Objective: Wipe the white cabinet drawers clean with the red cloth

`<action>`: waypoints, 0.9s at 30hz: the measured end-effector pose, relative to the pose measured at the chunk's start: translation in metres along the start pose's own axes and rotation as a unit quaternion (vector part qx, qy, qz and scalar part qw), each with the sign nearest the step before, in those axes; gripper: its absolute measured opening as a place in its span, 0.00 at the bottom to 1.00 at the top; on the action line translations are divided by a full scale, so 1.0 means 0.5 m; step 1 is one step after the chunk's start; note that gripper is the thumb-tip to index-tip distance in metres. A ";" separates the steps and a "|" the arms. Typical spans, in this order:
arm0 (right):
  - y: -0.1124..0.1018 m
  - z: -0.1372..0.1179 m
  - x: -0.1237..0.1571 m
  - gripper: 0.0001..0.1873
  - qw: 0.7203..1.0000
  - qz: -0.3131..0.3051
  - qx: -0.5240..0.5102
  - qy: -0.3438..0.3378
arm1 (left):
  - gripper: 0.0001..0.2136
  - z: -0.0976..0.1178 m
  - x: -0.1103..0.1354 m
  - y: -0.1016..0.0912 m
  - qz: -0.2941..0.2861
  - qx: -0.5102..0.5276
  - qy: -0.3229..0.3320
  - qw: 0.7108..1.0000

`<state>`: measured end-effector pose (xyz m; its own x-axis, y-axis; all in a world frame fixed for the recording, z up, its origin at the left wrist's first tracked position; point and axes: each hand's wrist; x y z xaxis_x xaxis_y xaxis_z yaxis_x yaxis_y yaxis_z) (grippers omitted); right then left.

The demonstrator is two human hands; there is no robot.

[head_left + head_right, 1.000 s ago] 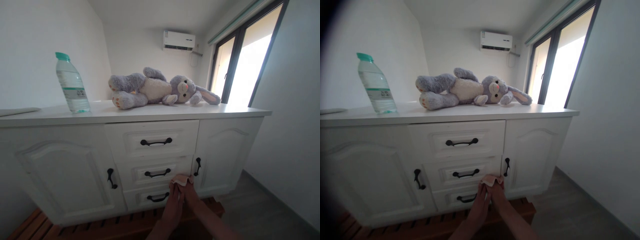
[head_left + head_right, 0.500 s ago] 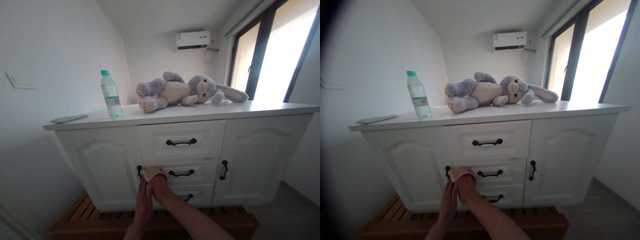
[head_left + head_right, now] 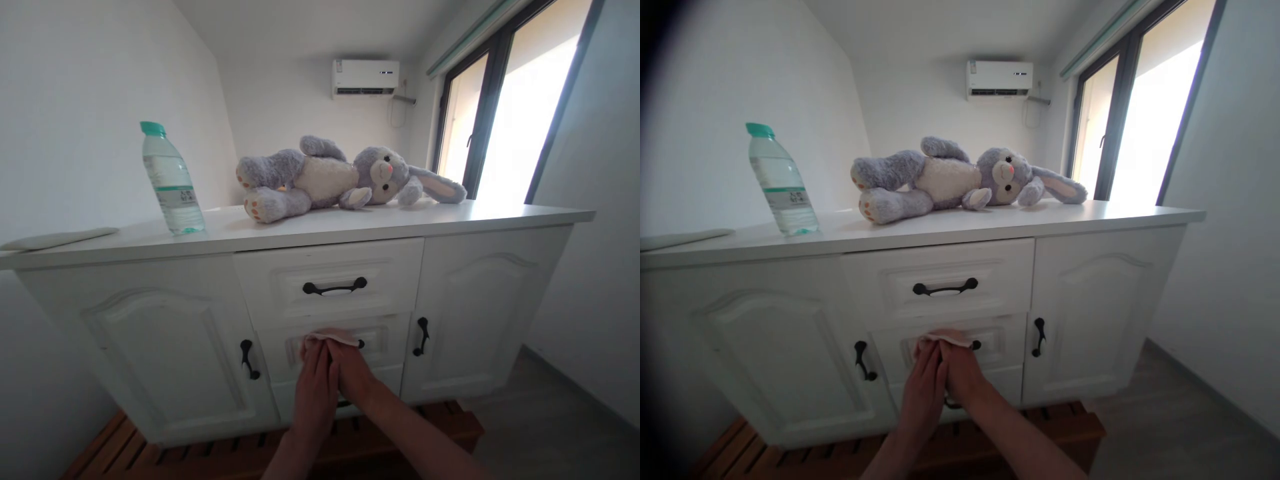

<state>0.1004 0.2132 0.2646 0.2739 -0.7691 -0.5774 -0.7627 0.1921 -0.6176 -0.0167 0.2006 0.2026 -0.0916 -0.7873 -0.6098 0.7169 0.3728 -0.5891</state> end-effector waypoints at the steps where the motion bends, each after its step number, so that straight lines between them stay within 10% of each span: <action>1: -0.023 0.018 0.017 0.17 1.000 0.005 -0.007 0.018 | 0.24 0.031 -0.016 0.008 -0.022 -0.005 0.019 1.000; 6: -0.124 0.104 0.094 0.20 0.996 0.063 -0.010 0.068 | 0.28 0.163 -0.059 0.071 -0.142 0.029 0.075 0.987; 10: -0.145 0.140 0.126 0.20 0.994 0.063 -0.007 0.093 | 0.31 0.183 -0.040 0.114 -0.201 0.063 0.076 0.975; 18: -0.028 0.144 0.158 0.15 0.995 0.042 -0.030 0.087 | 0.33 0.062 0.060 0.124 -0.260 0.071 0.011 0.963; 27: 0.214 0.013 0.028 0.08 0.998 -0.037 -0.033 0.041 | 0.26 -0.159 0.120 -0.020 -0.088 0.020 -0.074 0.993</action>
<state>0.0264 0.2269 0.1873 0.2847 -0.8275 -0.4839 -0.7801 0.0934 -0.6187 -0.0843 0.1885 0.1297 -0.1167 -0.9033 -0.4129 0.7265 0.2058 -0.6557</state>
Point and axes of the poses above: each hand's wrist, its own x-axis away from the middle knuckle, its own y-axis out of the palm, z = x × y, and after that the axes turned 3 degrees about z, right-handed
